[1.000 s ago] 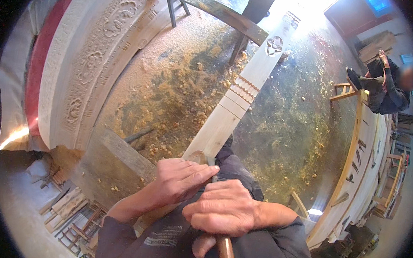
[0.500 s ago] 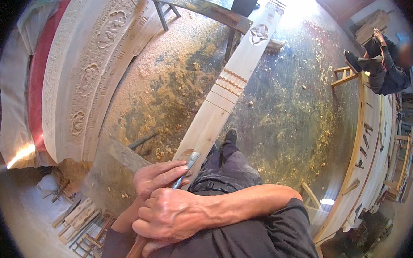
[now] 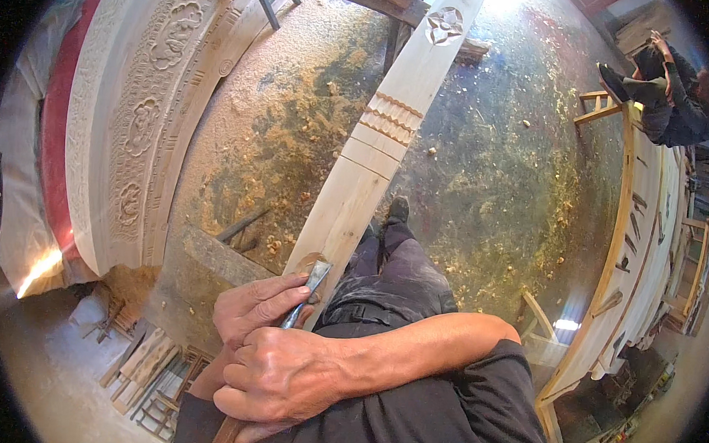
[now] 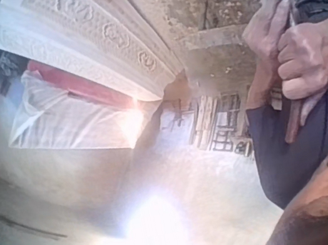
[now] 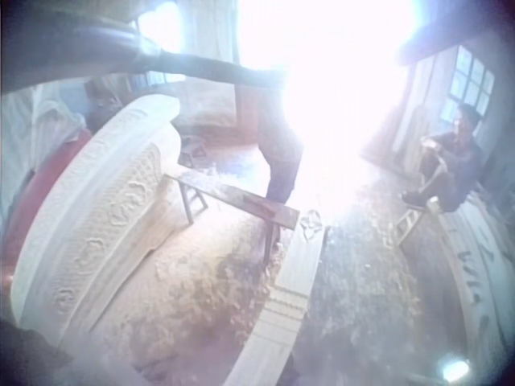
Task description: The person carves decorative details into a wooden board using a chisel and a mallet. They carefully remove wood shavings from an ornate floral design and carved borders on the piece.
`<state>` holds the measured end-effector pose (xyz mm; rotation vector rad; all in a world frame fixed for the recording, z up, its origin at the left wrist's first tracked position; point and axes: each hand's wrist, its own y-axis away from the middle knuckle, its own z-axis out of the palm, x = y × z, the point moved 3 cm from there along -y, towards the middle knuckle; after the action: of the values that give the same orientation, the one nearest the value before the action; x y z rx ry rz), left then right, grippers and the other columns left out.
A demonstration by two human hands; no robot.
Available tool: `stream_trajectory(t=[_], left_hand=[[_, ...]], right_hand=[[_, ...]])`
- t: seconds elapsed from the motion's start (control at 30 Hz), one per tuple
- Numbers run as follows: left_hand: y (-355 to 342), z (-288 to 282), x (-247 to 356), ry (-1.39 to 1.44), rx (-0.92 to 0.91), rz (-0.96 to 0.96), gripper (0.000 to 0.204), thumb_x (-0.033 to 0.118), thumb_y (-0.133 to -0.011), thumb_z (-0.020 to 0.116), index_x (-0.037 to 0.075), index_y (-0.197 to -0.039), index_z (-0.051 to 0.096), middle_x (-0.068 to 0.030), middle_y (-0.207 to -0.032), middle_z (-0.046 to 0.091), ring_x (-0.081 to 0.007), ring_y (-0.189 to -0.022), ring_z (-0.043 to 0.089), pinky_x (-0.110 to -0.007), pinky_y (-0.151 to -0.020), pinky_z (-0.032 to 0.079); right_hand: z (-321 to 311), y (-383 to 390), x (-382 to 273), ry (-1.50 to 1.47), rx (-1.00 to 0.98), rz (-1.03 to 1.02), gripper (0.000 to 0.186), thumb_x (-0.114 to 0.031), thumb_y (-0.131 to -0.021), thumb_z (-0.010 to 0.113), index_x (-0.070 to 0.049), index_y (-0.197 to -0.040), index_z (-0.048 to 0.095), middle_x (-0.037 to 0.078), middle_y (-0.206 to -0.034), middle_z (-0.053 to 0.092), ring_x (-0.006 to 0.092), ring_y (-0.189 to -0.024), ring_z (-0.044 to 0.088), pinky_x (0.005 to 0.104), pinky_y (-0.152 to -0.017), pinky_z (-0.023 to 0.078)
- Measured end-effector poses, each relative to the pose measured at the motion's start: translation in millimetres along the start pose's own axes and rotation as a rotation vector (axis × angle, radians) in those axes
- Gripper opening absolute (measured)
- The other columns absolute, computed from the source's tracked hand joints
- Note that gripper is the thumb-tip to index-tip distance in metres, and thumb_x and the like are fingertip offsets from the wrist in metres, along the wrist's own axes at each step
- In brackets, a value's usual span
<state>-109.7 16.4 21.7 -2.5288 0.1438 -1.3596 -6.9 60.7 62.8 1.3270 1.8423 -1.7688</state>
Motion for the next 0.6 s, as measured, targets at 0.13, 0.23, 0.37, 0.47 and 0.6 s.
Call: stream_trajectory(t=[0.13,0.23,0.37,0.47,0.6], left_hand=[[-3.9,-1.1,0.8,-0.003,-0.005,-0.028,0.039,0.01,-0.075,0.087,0.007,-0.112,0.078,-0.0126,-0.108,0.077,-0.0266,-0.095,0.077,-0.033,-0.073,0.061],[-3.8,-1.4,-0.9,0.014,-0.007,-0.031,0.039,0.01,-0.075,0.087,0.006,-0.113,0.078,-0.0129,-0.109,0.077,-0.0265,-0.095,0.077,-0.033,-0.074,0.061],[-4.3,-1.5,-1.5,0.055,-0.003,-0.046,0.039,0.008,-0.075,0.087,0.006,-0.113,0.077,-0.0132,-0.109,0.077,-0.0267,-0.096,0.077,-0.033,-0.075,0.062],[-4.5,-2.7,-2.1,0.056,-0.009,-0.054,0.039,0.008,-0.076,0.087,0.005,-0.113,0.077,-0.0133,-0.109,0.077,-0.027,-0.096,0.077,-0.033,-0.075,0.062],[-4.2,-1.8,-4.5,0.08,0.01,-0.051,0.038,0.008,-0.076,0.087,0.004,-0.112,0.077,-0.0144,-0.109,0.077,-0.0273,-0.096,0.077,-0.034,-0.075,0.062]], right_hand=[[0.4,-0.4,2.1,0.011,0.006,0.008,0.054,-0.054,-0.088,0.067,-0.005,-0.077,0.049,0.009,-0.066,0.053,0.0282,-0.059,0.062,0.0398,-0.054,0.049],[-0.1,-1.6,3.0,0.015,0.004,0.012,0.054,-0.054,-0.087,0.068,-0.005,-0.077,0.049,0.009,-0.066,0.053,0.0283,-0.059,0.062,0.0399,-0.054,0.049],[2.9,-0.4,6.8,0.02,0.031,-0.017,0.047,-0.05,-0.093,0.066,-0.008,-0.079,0.051,0.004,-0.07,0.047,0.0215,-0.058,0.055,0.0356,-0.052,0.045],[2.0,-4.3,6.7,0.046,0.064,-0.012,0.048,-0.052,-0.094,0.065,-0.007,-0.081,0.053,0.004,-0.07,0.047,0.0208,-0.057,0.055,0.0353,-0.052,0.045],[1.3,-5.1,7.9,0.038,0.043,0.011,0.048,-0.053,-0.095,0.063,-0.007,-0.083,0.054,0.004,-0.07,0.047,0.0201,-0.058,0.055,0.0351,-0.052,0.045]])
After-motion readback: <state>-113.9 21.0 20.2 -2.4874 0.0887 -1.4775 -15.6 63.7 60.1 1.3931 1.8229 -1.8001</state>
